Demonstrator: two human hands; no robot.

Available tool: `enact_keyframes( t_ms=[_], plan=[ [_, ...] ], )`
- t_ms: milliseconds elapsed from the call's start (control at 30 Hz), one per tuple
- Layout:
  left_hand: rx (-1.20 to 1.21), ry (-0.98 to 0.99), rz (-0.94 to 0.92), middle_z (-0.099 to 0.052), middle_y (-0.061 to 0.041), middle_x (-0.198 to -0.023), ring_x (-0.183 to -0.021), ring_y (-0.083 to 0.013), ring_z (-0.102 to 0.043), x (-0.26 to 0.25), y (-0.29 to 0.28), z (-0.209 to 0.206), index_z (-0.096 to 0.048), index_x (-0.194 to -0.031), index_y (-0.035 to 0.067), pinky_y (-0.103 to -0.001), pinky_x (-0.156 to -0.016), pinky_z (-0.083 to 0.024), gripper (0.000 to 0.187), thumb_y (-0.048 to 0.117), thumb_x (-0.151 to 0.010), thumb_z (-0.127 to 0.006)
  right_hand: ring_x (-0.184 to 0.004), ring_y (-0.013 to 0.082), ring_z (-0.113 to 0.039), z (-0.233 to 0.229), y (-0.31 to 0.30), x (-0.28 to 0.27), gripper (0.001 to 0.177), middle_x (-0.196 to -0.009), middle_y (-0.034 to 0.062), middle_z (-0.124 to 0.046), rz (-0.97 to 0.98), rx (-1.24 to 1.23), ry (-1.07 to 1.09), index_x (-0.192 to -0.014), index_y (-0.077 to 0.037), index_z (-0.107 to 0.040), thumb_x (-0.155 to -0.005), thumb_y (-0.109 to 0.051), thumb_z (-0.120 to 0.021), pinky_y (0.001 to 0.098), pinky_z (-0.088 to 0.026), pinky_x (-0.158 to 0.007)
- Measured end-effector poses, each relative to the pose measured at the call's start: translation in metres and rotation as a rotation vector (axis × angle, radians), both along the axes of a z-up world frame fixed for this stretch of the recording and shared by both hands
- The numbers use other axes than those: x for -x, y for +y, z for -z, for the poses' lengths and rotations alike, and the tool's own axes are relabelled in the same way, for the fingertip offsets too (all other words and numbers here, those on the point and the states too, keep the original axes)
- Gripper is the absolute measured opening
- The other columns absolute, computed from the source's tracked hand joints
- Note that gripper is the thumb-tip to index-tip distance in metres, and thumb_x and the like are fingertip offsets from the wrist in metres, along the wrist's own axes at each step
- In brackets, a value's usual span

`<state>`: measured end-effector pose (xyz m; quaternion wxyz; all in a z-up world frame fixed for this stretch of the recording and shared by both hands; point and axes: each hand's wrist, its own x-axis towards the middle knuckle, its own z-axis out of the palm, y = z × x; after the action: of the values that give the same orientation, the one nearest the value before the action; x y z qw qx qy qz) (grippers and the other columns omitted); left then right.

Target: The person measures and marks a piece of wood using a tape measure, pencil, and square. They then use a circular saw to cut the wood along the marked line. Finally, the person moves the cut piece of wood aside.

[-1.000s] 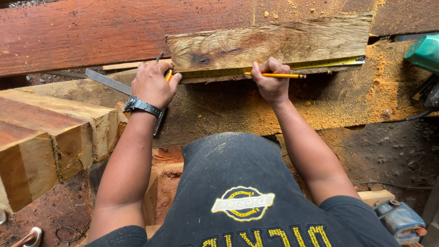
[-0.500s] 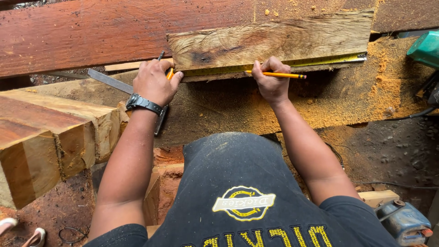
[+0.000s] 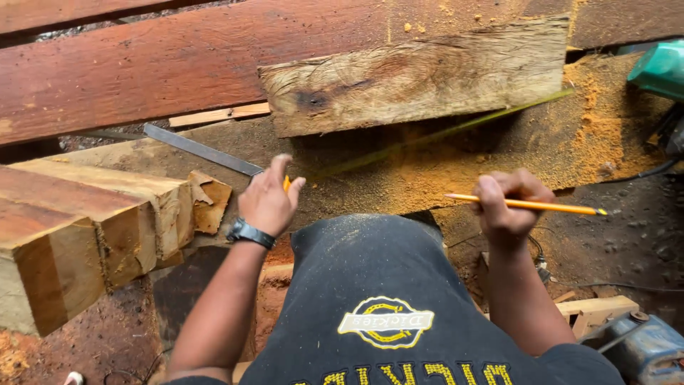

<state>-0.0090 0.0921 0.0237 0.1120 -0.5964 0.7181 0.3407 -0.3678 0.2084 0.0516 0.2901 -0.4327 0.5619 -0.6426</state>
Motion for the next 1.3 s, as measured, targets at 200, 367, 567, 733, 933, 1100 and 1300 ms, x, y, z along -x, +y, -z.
enact_keyframes(
  t_ms=[200,367,567,733,933,1100,1300],
  plan=[
    [-0.307,0.08,0.069,-0.07,-0.011,-0.113,-0.109,-0.0349,-0.063,0.042,0.039,0.037,-0.075,-0.11,0.022,-0.059,-0.08,-0.055,0.033,0.041,-0.104,-0.049,-0.041,0.0179,-0.037,-0.044,-0.004,0.0,0.036,-0.052,0.0096,-0.031,0.11,-0.001,0.074,-0.076,-0.01,-0.029,-0.099,-0.001,-0.056,0.0316,-0.026,-0.041],
    [0.005,-0.042,0.022,-0.062,-0.011,-0.122,-0.11,-0.0298,-0.056,0.004,0.057,0.086,-0.065,-0.125,0.016,-0.047,-0.079,-0.055,0.047,0.055,-0.103,-0.049,-0.04,0.0177,-0.04,-0.04,-0.01,-0.003,0.036,-0.054,0.0108,-0.039,0.073,-0.055,0.017,-0.078,-0.012,-0.032,-0.103,-0.008,-0.058,0.0307,-0.031,-0.039],
    [0.47,-0.002,-0.208,-0.068,-0.014,-0.104,-0.087,-0.0265,-0.062,-0.055,0.058,0.087,-0.044,-0.144,0.011,-0.039,-0.063,-0.054,0.071,0.055,-0.091,-0.058,-0.046,0.0176,-0.049,-0.011,0.001,-0.007,0.035,-0.061,0.0102,-0.048,0.123,-0.179,-0.093,-0.077,-0.013,-0.04,-0.105,-0.016,-0.061,0.028,-0.037,-0.039],
    [0.042,-0.175,-0.379,-0.06,-0.019,-0.12,-0.111,-0.0458,-0.061,-0.087,0.023,0.082,-0.055,-0.126,0.017,-0.061,-0.086,-0.051,0.054,0.027,-0.073,-0.066,-0.046,0.0169,-0.049,-0.006,0.0,-0.011,0.036,-0.061,0.0101,-0.049,0.118,-0.235,-0.097,-0.077,-0.012,-0.04,-0.106,-0.014,-0.059,0.0276,-0.038,-0.039],
    [-0.079,-0.091,-0.508,-0.07,-0.015,-0.107,-0.093,-0.0348,-0.066,-0.07,-0.007,0.056,-0.054,-0.107,0.013,-0.049,-0.075,-0.051,0.041,0.028,-0.071,-0.067,-0.048,0.0155,-0.051,-0.003,-0.004,-0.007,0.034,-0.062,0.0104,-0.053,0.079,-0.333,-0.084,-0.076,-0.01,-0.047,-0.106,-0.016,-0.061,0.0262,-0.043,-0.044],
    [0.583,0.271,-0.444,-0.046,-0.007,-0.092,-0.078,-0.0217,-0.049,-0.044,-0.019,0.035,-0.041,-0.103,0.013,-0.037,-0.06,-0.044,0.039,0.009,-0.066,-0.052,-0.051,0.0141,-0.053,0.006,0.003,-0.004,0.036,-0.066,0.0088,-0.054,0.088,-0.361,-0.163,-0.076,-0.012,-0.046,-0.108,-0.016,-0.063,0.0251,-0.042,-0.044],
    [0.711,0.461,-0.383,-0.041,-0.012,-0.12,-0.088,-0.0198,-0.056,-0.004,0.0,0.044,-0.034,-0.159,0.022,-0.031,-0.056,-0.06,0.084,0.01,-0.082,-0.065,-0.053,0.0132,-0.057,0.006,0.006,-0.002,0.033,-0.068,0.0078,-0.058,0.097,-0.396,-0.142,-0.079,-0.012,-0.05,-0.107,-0.018,-0.064,0.0236,-0.046,-0.045]
  ],
)
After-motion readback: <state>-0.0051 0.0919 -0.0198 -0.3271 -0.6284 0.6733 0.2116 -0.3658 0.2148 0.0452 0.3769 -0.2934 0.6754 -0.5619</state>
